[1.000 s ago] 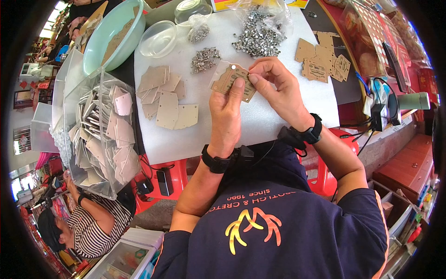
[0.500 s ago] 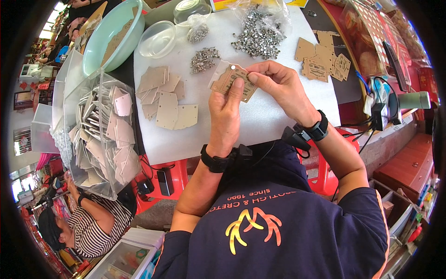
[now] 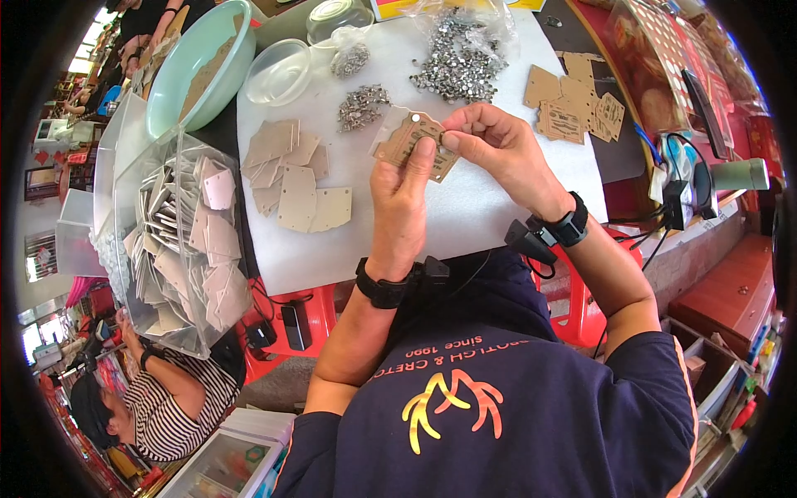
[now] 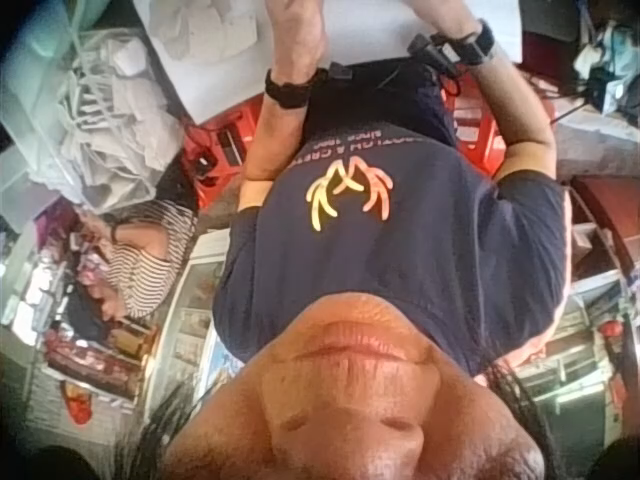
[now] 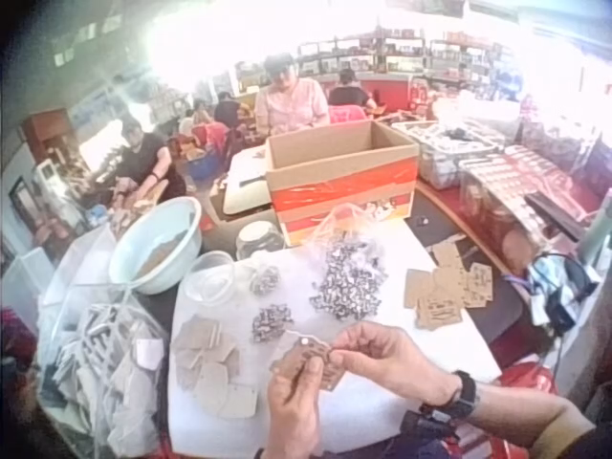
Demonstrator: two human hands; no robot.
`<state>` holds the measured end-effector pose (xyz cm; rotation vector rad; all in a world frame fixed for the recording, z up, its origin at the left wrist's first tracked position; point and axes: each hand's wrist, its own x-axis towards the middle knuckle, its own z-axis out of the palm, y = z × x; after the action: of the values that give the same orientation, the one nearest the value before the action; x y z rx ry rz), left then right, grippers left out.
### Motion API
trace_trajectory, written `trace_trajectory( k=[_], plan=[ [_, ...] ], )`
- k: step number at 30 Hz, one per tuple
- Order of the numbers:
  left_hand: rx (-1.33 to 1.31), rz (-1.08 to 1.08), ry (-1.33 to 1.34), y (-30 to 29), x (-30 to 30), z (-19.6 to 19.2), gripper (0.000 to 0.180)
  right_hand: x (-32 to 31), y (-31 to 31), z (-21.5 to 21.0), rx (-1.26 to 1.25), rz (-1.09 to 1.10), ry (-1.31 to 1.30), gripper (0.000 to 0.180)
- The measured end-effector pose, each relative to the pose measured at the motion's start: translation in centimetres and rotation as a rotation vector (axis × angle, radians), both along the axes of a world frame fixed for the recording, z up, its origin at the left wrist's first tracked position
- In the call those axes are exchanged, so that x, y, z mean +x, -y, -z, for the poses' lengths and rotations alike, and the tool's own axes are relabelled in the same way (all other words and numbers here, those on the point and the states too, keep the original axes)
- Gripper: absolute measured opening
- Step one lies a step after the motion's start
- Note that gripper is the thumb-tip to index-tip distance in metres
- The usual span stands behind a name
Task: Manually attaching metal rivets or studs to shoe labels or heel pieces.
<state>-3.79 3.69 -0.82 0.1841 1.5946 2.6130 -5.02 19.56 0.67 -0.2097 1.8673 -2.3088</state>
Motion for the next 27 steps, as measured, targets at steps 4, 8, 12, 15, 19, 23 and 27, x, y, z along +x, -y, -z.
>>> trace_trajectory(
  k=[4, 8, 12, 15, 19, 23, 27],
  plan=[
    [0.017, -0.007, 0.016, -0.1, 0.1, -0.1, 0.028, 0.5, 0.7, 0.3, 0.048, 0.087, -0.084, 0.02],
    [0.189, 0.022, 0.18, -0.4, 0.1, -0.2, 0.026, 0.6, 1.1, 1.1, 0.291, 0.269, -0.32, 0.022],
    [0.194, -0.024, 0.21, 0.2, -0.5, 0.7, 0.026, -0.2, -0.5, 0.9, 0.31, 0.332, -0.207, 0.024],
    [0.16, -0.004, 0.111, 0.7, -0.8, 0.7, 0.027, -0.9, -3.7, 0.3, 0.241, 0.147, -0.027, 0.027],
    [0.2, 0.05, 0.091, 1.3, -1.0, 1.4, 0.027, -1.1, -6.8, -0.5, 0.063, 0.058, 0.069, 0.03],
    [0.231, 0.103, 0.063, 2.7, -1.0, 1.8, 0.03, 1.9, -8.8, -2.0, -0.013, -0.322, 0.129, 0.029],
    [0.195, 0.141, 0.112, 4.2, -0.8, 1.5, 0.025, 6.8, -7.5, -2.7, 0.326, -0.795, 0.4, 0.033]
  ],
)
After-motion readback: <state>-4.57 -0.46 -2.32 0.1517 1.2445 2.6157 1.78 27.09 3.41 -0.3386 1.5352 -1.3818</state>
